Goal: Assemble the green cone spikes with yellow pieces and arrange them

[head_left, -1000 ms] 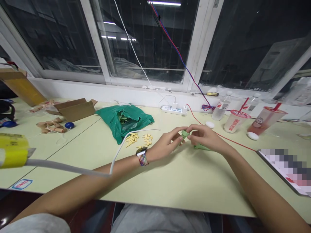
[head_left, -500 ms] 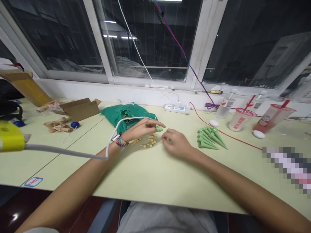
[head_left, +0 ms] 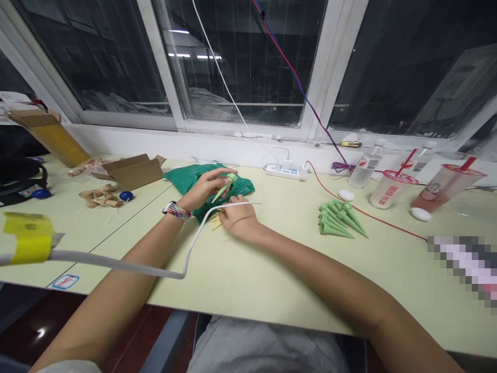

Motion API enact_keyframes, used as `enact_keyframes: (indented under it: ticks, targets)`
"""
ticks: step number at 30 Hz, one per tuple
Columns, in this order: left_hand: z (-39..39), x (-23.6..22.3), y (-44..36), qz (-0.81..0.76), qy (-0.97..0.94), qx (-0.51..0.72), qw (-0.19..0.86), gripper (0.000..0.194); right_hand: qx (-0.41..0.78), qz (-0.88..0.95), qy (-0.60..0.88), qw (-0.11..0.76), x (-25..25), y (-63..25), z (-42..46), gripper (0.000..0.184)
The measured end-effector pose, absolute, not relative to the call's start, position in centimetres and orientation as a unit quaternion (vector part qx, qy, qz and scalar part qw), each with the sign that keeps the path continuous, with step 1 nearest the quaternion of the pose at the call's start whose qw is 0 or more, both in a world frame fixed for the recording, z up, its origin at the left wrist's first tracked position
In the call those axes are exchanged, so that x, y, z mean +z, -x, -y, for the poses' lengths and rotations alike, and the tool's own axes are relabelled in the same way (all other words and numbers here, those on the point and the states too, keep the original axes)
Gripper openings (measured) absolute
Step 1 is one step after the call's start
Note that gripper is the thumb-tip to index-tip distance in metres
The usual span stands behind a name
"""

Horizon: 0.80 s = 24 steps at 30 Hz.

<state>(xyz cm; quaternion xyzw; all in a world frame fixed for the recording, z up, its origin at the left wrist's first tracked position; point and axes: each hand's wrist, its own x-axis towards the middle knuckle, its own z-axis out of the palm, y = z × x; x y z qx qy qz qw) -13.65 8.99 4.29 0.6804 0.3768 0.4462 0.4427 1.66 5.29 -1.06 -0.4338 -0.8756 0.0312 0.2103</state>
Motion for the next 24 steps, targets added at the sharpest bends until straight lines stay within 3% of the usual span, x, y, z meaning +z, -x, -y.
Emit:
enact_keyframes:
  ticks: [5, 17, 24]
  targets:
    - [-8.9, 4.0, 13.4, -0.377, -0.647, 0.491, 0.444, 0.058, 0.054, 0.873, 0.438, 0.209, -1.8, -1.2, -6.6, 0.018]
    - [-9.2, 3.6, 13.0, -0.369, -0.621, 0.509, 0.467, 0.060, 0.225, 0.838, 0.335, 0.367, -3.0, -5.1, -6.1, 0.016]
    - [-7.3, 4.6, 11.7, -0.372, -0.721, 0.352, 0.467, 0.056, 0.201, 0.869, 0.293, 0.344, -1.9, -11.7, -1.2, 0.016]
